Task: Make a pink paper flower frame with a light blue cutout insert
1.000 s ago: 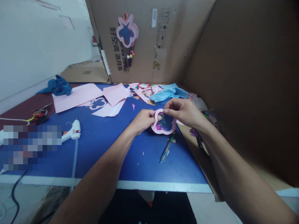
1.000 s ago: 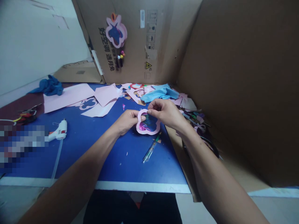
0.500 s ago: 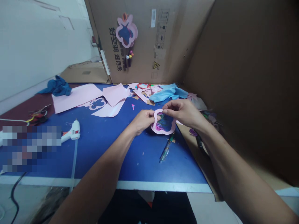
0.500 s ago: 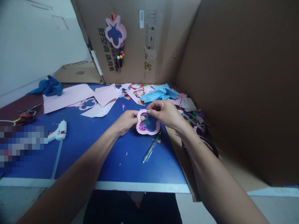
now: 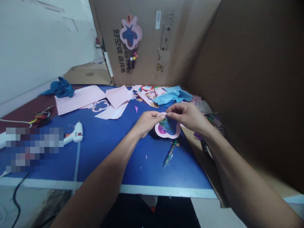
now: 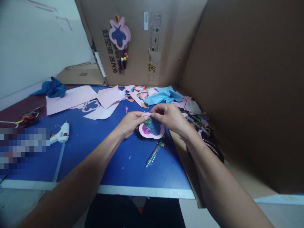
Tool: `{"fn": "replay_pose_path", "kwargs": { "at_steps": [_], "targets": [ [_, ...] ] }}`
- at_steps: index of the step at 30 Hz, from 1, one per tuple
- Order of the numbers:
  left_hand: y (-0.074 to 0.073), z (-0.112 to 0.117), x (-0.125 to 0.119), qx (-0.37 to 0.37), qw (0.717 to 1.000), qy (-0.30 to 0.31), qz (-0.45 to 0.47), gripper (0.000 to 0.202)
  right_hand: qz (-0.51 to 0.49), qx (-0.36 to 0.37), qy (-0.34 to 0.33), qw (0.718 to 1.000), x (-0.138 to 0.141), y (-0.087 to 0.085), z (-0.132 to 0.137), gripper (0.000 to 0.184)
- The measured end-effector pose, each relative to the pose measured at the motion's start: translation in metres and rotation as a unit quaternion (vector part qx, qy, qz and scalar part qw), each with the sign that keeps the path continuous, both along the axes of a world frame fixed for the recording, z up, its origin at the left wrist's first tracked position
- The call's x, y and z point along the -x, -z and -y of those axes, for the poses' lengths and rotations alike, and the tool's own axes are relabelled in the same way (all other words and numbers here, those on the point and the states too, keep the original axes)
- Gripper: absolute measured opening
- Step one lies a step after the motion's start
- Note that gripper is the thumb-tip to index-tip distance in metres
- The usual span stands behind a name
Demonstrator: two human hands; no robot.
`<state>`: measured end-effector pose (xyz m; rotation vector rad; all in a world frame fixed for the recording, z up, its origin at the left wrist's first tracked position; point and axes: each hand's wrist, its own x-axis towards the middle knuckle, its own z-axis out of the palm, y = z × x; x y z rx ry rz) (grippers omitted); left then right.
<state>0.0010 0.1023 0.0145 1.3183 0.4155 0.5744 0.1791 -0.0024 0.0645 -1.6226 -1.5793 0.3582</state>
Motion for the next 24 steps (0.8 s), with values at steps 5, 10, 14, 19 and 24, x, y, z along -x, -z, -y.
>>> {"fn": "replay_pose_path", "kwargs": {
  "at_steps": [5, 10, 14, 19, 24],
  "targets": [
    [0.0064, -0.0037, -0.0033, -0.055, 0.997, -0.048, 0.007, 0.034, -0.009, -0.005, -0.006, 1.000, 0.0007, 0.0015, -0.0007, 0.025],
    [0.0061, -0.0068, -0.0026, -0.111, 0.990, -0.083, 0.038, 0.031, -0.075, -0.029, 0.000, 0.997, -0.0001, 0.0012, -0.0025, 0.040],
    [0.0021, -0.0070, -0.0012, -0.122, 0.983, -0.124, 0.065, 0.031, -0.110, -0.021, -0.014, 0.994, -0.0027, 0.0018, -0.0040, 0.042],
    [-0.0018, -0.0063, -0.0007, -0.135, 0.976, -0.154, 0.077, 0.030, -0.106, -0.027, -0.011, 0.994, -0.0052, 0.0045, -0.0047, 0.038],
    [0.0002, -0.0065, -0.0024, -0.102, 0.981, -0.142, 0.078, 0.032, -0.095, -0.032, 0.004, 0.995, -0.0058, 0.0060, -0.0056, 0.036]
  ]
}}
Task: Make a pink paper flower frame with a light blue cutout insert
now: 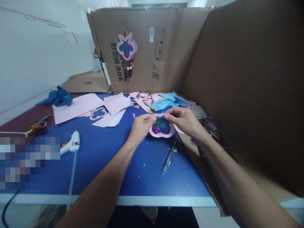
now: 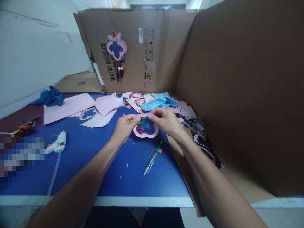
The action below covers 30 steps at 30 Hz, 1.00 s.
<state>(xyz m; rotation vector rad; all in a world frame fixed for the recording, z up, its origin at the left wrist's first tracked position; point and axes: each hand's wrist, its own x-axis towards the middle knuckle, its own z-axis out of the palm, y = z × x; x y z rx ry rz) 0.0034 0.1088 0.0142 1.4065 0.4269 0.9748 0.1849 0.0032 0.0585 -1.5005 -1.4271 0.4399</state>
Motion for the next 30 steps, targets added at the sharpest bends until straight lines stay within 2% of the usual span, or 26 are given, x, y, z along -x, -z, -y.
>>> {"fn": "replay_pose_path", "kwargs": {
  "at_steps": [11, 23, 30],
  "targets": [
    [0.000, 0.003, -0.002, 0.121, 0.989, 0.081, -0.002, 0.036, -0.026, 0.020, 0.010, 0.999, 0.005, -0.003, 0.004, 0.044],
    [0.001, 0.006, -0.004, 0.147, 0.985, 0.087, -0.011, 0.034, -0.040, 0.044, -0.003, 0.998, 0.007, -0.002, 0.002, 0.053],
    [0.006, 0.002, -0.005, 0.171, 0.983, 0.067, -0.012, 0.031, -0.138, 0.060, -0.030, 0.988, 0.005, 0.007, -0.002, 0.047]
  ]
}}
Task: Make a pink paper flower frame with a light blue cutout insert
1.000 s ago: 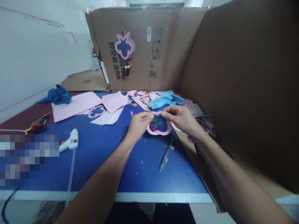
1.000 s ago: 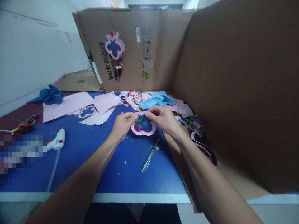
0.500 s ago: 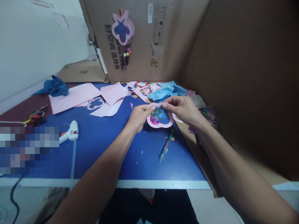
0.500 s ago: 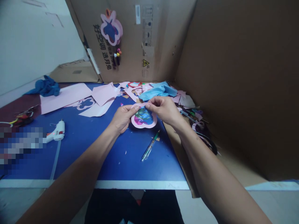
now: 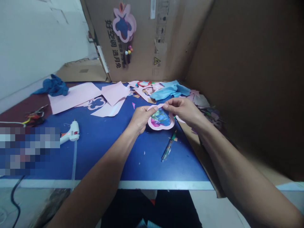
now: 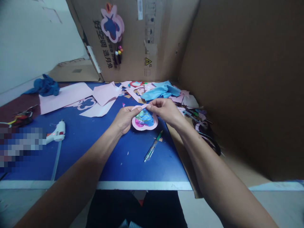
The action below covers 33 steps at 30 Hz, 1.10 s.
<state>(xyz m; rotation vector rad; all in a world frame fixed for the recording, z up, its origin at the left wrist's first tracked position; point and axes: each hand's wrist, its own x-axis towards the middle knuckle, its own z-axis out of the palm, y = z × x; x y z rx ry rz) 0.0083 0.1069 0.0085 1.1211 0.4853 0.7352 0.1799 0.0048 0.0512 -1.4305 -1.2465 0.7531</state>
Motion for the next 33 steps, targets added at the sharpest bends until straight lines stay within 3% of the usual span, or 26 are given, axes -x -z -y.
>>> {"fn": "replay_pose_path", "kwargs": {
  "at_steps": [13, 26, 33],
  "targets": [
    [-0.003, 0.000, -0.001, 0.018, 0.999, -0.026, 0.025, 0.027, -0.054, 0.025, 0.028, 0.998, 0.001, 0.007, -0.004, 0.049],
    [-0.001, -0.010, 0.000, 0.055, 0.991, -0.103, 0.062, 0.034, -0.036, 0.092, -0.029, 0.995, 0.008, -0.004, 0.001, 0.046],
    [-0.003, -0.013, 0.001, 0.043, 0.985, -0.143, 0.082, 0.033, -0.065, 0.129, -0.036, 0.989, 0.009, 0.002, -0.001, 0.046]
  ]
}}
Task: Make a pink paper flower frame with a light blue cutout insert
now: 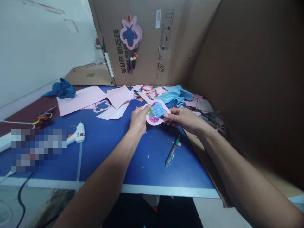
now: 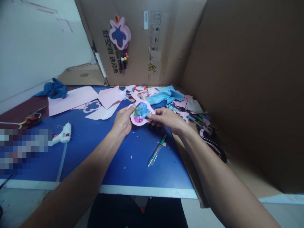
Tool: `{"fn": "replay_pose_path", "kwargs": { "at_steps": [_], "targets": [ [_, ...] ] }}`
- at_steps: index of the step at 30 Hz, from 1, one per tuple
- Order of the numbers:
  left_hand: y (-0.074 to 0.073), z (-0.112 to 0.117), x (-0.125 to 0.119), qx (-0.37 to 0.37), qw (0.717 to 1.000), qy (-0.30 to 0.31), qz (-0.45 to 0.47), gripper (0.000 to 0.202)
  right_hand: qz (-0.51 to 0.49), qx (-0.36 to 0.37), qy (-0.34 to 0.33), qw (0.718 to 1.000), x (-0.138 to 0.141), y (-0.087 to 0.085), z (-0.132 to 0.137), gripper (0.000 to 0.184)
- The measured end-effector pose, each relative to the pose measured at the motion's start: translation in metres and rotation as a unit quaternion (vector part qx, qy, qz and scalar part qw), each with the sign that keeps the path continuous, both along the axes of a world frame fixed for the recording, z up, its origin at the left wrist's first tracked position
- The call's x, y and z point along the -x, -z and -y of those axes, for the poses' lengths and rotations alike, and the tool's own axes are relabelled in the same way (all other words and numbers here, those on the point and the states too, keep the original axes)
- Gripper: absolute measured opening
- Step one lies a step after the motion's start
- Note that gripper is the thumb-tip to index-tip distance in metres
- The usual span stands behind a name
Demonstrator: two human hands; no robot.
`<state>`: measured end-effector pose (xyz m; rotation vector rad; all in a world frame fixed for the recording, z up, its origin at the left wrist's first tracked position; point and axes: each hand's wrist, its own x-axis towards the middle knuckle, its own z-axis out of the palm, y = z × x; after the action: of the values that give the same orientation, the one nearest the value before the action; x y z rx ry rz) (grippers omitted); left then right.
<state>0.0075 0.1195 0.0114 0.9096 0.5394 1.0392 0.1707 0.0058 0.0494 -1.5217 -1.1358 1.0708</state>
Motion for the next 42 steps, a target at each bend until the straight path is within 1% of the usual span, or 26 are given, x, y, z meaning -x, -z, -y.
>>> {"fn": "replay_pose_path", "kwargs": {
  "at_steps": [6, 12, 22, 29, 33, 36, 39, 42],
  "targets": [
    [-0.002, 0.001, 0.000, 0.012, 1.000, -0.004, 0.008, 0.031, 0.002, -0.013, -0.015, 1.000, 0.003, 0.004, -0.003, 0.041],
    [-0.003, 0.002, 0.000, 0.014, 1.000, -0.003, 0.008, 0.026, -0.004, -0.013, -0.010, 1.000, 0.004, 0.005, -0.004, 0.037],
    [-0.003, 0.002, -0.001, 0.017, 1.000, -0.005, 0.019, 0.033, -0.001, -0.024, 0.000, 1.000, 0.005, 0.006, -0.005, 0.039],
    [-0.008, 0.005, -0.002, 0.031, 0.998, -0.025, 0.049, 0.035, 0.003, -0.010, 0.003, 1.000, 0.003, 0.009, -0.005, 0.040],
    [-0.013, 0.008, -0.001, 0.049, 0.997, -0.030, 0.059, 0.028, -0.020, -0.003, 0.004, 1.000, 0.006, 0.011, -0.007, 0.039],
    [-0.015, 0.009, -0.001, 0.061, 0.995, -0.036, 0.069, 0.022, -0.041, -0.002, 0.016, 0.999, 0.010, 0.013, -0.008, 0.040],
    [-0.015, 0.011, -0.002, 0.077, 0.993, -0.037, 0.086, 0.016, -0.063, -0.002, 0.037, 0.997, 0.014, 0.014, -0.008, 0.041],
    [-0.013, 0.012, -0.003, 0.092, 0.990, -0.034, 0.101, 0.016, -0.084, -0.005, 0.058, 0.995, 0.017, 0.015, -0.009, 0.041]
  ]
}}
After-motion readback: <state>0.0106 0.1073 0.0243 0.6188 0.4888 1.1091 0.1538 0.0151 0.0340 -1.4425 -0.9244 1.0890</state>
